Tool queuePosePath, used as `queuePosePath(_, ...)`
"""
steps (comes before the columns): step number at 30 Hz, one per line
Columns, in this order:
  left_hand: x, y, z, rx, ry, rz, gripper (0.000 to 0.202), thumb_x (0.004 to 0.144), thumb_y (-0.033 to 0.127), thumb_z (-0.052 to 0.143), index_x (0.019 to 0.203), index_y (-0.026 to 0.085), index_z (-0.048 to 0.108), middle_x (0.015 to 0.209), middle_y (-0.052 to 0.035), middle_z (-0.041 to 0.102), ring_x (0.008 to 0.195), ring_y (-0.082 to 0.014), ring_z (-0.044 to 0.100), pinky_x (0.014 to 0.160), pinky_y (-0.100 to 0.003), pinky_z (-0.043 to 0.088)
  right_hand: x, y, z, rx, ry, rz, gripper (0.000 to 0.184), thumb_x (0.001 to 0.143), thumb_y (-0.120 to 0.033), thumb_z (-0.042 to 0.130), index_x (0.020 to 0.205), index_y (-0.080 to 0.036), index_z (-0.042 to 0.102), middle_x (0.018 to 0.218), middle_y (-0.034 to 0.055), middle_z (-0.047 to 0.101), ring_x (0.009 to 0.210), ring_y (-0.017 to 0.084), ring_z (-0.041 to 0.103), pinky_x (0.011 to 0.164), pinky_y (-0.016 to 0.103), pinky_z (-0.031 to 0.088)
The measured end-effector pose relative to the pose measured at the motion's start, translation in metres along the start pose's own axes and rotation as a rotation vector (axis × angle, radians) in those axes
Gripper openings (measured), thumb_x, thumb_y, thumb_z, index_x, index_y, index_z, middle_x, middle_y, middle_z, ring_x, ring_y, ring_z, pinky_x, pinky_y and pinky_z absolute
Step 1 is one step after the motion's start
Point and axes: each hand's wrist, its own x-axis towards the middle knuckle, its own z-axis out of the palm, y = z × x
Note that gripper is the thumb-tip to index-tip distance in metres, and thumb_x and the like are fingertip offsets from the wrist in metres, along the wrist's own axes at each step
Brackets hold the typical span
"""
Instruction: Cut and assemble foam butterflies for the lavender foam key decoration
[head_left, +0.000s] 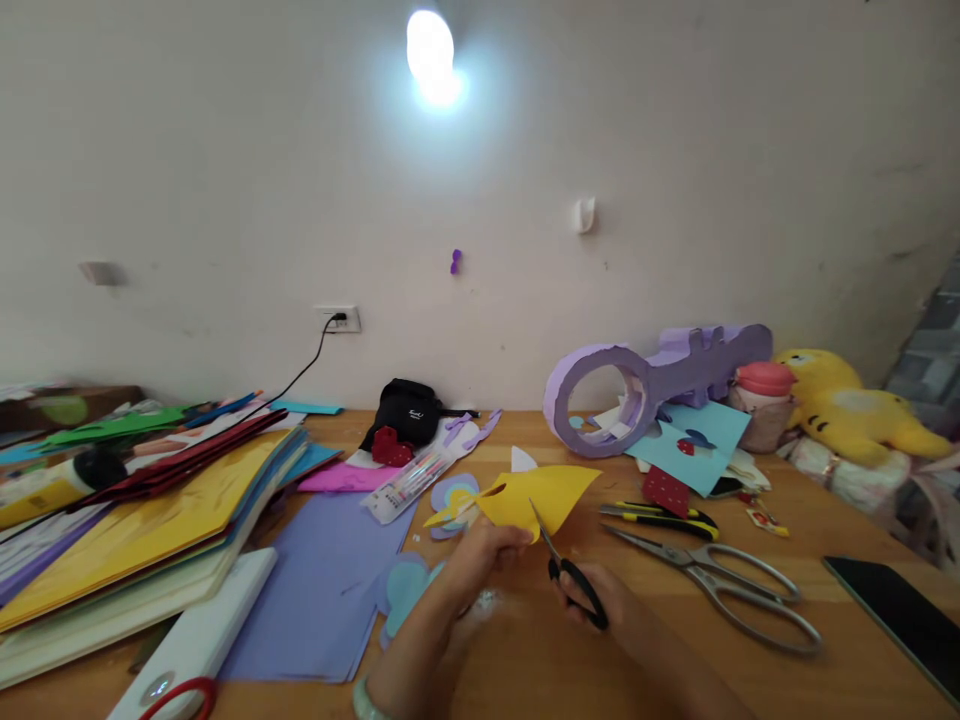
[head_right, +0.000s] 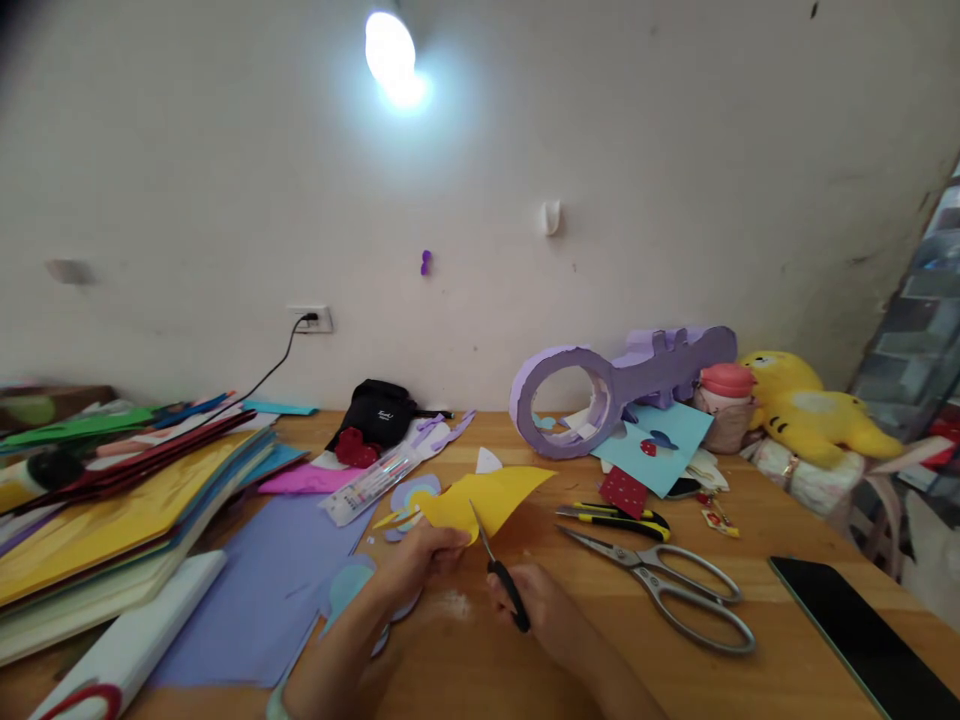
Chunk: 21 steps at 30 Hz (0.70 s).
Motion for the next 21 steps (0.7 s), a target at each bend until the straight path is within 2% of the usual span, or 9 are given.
queuePosePath(8,0.005,-0.002,-0.008,-0.1,-0.074,-0.064,0.032,0.05,0.032,0.068,0.05,0.021,0.038,0.046,0.0097,0.03,0.046,-0.0033,0.016,0.047,-0.025,0.006,0.012,0.019,-0.008,-0.064,-0.141,-0.032,0.066,0.071,-0.086,0.049,0.059,-0.022,0.043,0.054,-0.0042,0.037,0.047,0.008,0.029,0.046,0.026,0.021)
queuePosePath(14,0.009,-0.006,-0.014,-0.085,-0.142,-0.078,0.035,0.052,0.034,0.067,0.049,0.022,0.034,0.043,0.0104,0.026,0.043,-0.002,0.013,0.047,-0.025,0.005,0.01,0.011,-0.004,-0.048,-0.123,-0.004,0.064,0.063,-0.085,0.059,0.058,-0.023,0.042,0.054,-0.0043,0.035,0.047,0.009,0.028,0.047,0.027,0.022)
queuePosePath(18,0.008,-0.005,-0.014,-0.063,-0.168,-0.085,0.042,0.052,0.038,0.07,0.048,0.021,0.031,0.043,0.0107,0.025,0.042,-0.002,0.013,0.046,-0.024,0.005,0.006,0.008,-0.003,-0.096,-0.157,-0.034,0.065,0.07,-0.086,0.05,0.058,-0.023,0.043,0.053,-0.0031,0.037,0.047,0.01,0.029,0.048,0.028,0.022)
queuePosePath(21,0.009,-0.005,-0.016,-0.04,-0.223,-0.111,0.046,0.051,0.04,0.07,0.046,0.022,0.028,0.042,0.0109,0.023,0.042,-0.0021,0.011,0.046,-0.025,0.005,0.003,0.004,-0.004,-0.1,-0.141,-0.059,0.067,0.069,-0.089,0.048,0.058,-0.022,0.045,0.052,-0.003,0.038,0.047,0.01,0.029,0.047,0.028,0.022)
